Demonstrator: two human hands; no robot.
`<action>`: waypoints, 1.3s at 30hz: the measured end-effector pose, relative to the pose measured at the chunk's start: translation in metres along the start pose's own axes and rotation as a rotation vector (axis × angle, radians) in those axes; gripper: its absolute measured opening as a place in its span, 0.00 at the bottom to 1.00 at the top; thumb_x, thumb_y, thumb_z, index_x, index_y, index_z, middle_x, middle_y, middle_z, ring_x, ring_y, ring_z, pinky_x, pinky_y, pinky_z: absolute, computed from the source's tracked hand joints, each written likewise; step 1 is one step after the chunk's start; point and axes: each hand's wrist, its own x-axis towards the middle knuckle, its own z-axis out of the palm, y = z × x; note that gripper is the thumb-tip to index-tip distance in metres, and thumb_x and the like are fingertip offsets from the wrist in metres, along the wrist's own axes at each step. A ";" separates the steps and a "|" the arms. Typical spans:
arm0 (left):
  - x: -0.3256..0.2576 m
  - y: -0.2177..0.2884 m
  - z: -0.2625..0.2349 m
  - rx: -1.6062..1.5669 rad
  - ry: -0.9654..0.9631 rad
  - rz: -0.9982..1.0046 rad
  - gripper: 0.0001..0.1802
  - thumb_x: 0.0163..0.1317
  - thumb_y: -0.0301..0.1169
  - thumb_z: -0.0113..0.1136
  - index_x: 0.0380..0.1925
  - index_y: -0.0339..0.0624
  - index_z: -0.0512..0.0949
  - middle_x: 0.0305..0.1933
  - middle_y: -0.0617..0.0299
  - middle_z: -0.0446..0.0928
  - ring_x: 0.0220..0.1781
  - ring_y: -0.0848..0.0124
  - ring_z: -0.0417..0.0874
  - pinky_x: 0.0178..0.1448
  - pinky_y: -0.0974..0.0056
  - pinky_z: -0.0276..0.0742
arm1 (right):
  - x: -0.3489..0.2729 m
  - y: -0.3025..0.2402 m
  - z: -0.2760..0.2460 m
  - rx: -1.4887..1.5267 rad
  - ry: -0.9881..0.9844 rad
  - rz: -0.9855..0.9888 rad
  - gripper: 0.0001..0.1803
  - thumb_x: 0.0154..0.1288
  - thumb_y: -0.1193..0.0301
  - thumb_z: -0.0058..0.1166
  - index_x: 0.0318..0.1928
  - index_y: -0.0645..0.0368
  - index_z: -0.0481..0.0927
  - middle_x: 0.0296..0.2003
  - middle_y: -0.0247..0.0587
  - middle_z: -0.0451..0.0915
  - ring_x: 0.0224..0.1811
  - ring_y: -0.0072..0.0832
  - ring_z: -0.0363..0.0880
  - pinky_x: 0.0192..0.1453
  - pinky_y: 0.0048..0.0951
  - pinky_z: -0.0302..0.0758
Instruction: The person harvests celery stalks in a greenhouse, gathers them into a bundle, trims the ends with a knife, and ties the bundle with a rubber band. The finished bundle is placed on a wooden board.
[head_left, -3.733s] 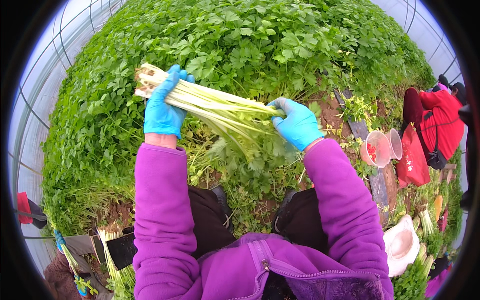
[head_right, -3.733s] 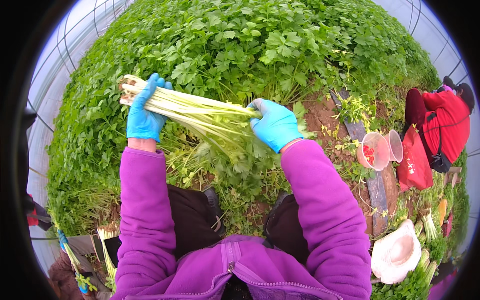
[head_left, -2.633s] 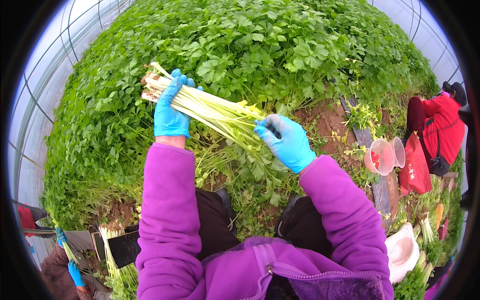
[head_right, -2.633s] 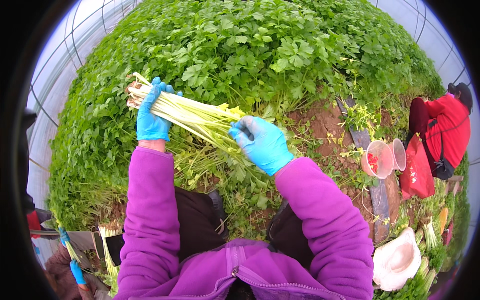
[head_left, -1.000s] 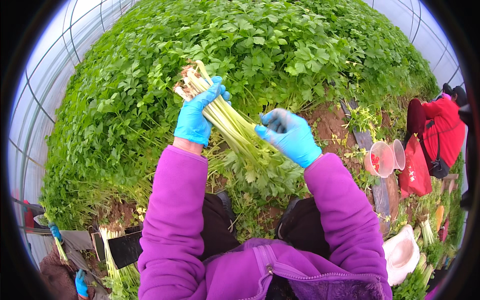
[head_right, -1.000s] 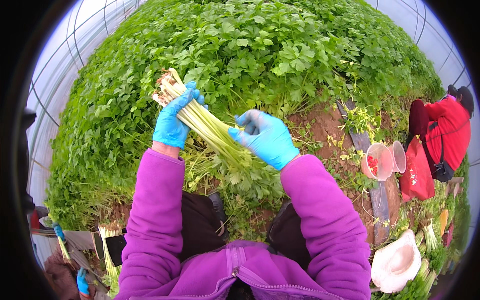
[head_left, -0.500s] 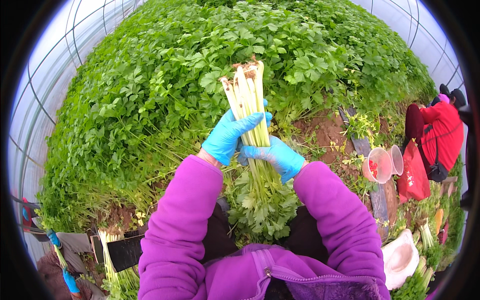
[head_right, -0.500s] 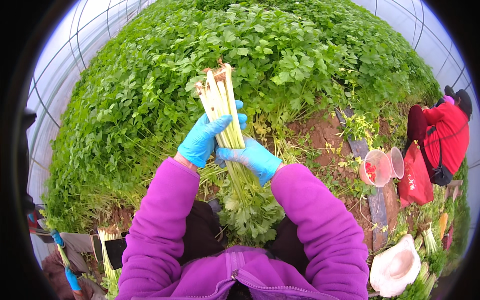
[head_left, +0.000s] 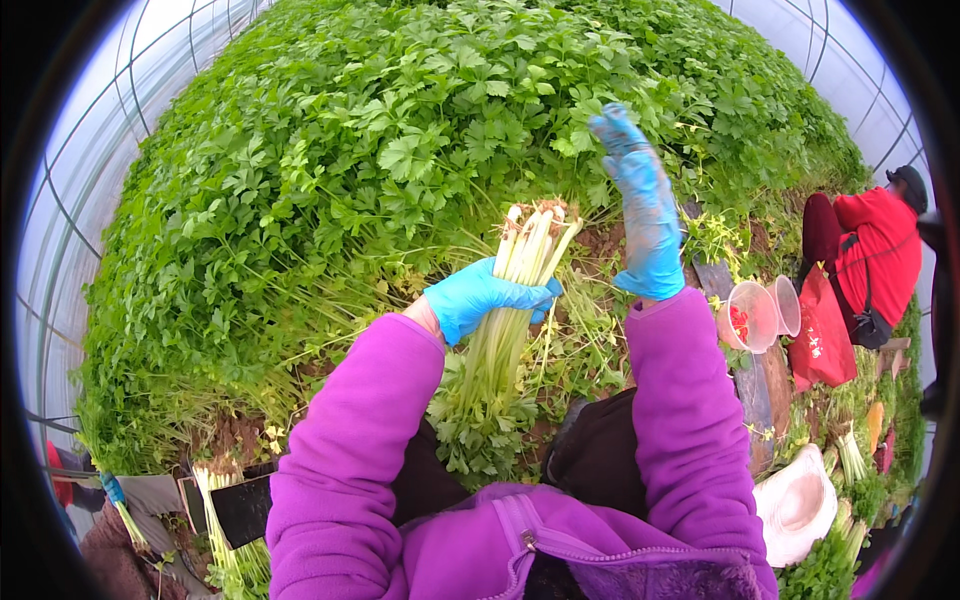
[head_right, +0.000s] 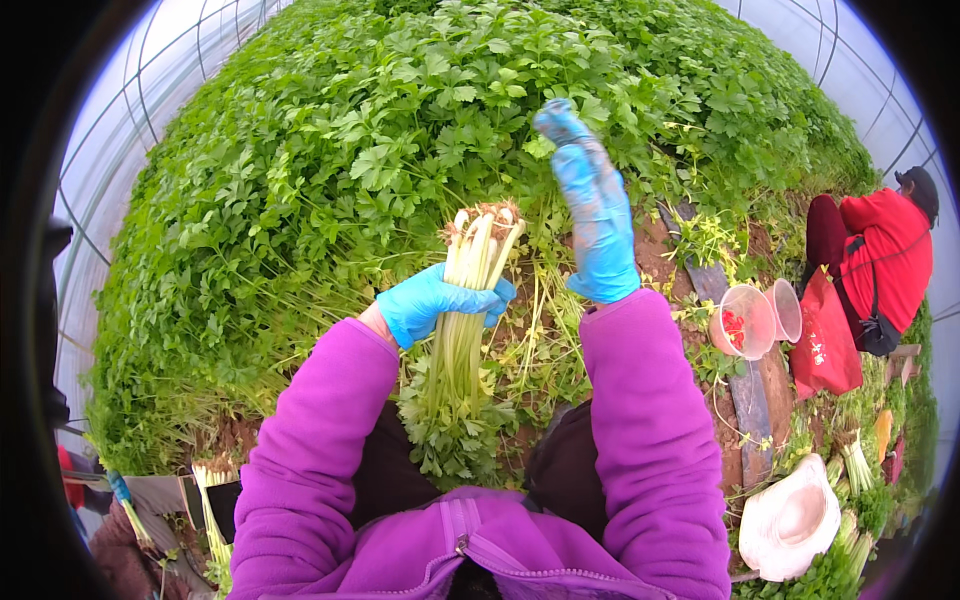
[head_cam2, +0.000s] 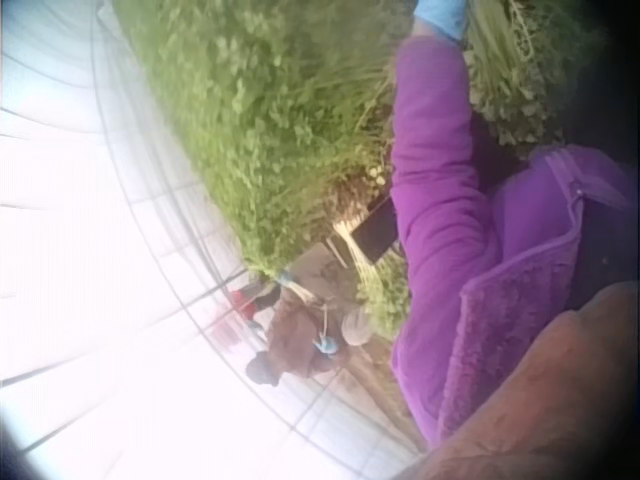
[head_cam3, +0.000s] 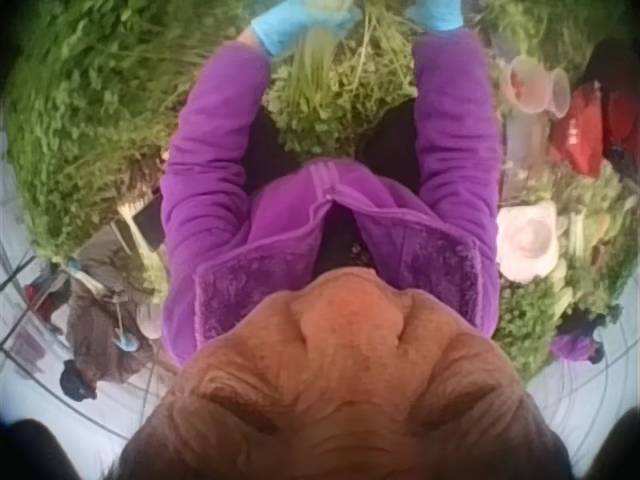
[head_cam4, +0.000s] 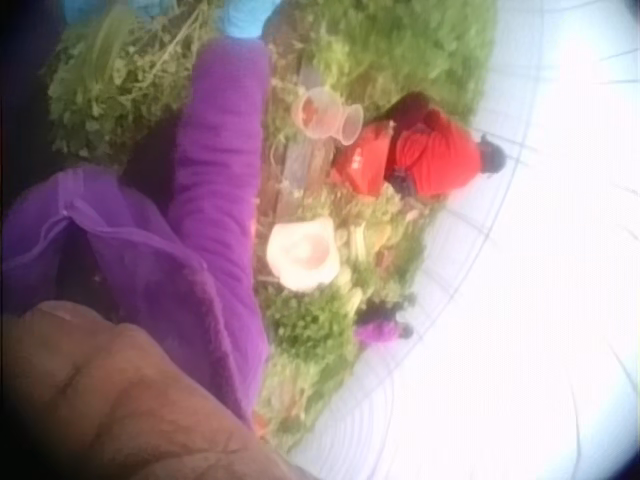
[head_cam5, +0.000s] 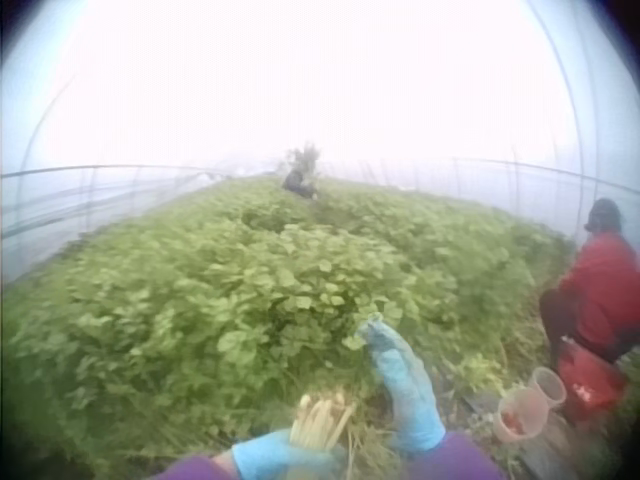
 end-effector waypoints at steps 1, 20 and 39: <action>0.002 -0.002 0.001 0.018 -0.019 -0.020 0.23 0.54 0.30 0.70 0.49 0.36 0.76 0.40 0.60 0.80 0.41 0.69 0.81 0.49 0.63 0.78 | -0.005 0.001 0.005 -0.083 -0.046 -0.056 0.30 0.67 0.51 0.51 0.62 0.56 0.71 0.59 0.41 0.73 0.65 0.32 0.68 0.66 0.32 0.62; 0.008 -0.019 0.003 0.288 0.237 0.194 0.32 0.54 0.38 0.71 0.54 0.36 0.67 0.50 0.56 0.75 0.50 0.69 0.79 0.54 0.62 0.76 | -0.022 0.030 0.033 -0.062 0.182 0.420 0.14 0.52 0.69 0.69 0.35 0.60 0.78 0.32 0.32 0.80 0.32 0.17 0.77 0.40 0.21 0.76; 0.015 -0.058 -0.001 0.994 0.668 0.174 0.27 0.51 0.35 0.63 0.51 0.37 0.69 0.42 0.43 0.79 0.43 0.51 0.82 0.48 0.54 0.77 | 0.003 0.006 -0.042 -0.022 0.541 0.056 0.30 0.69 0.48 0.46 0.65 0.49 0.69 0.63 0.37 0.68 0.66 0.29 0.64 0.66 0.38 0.60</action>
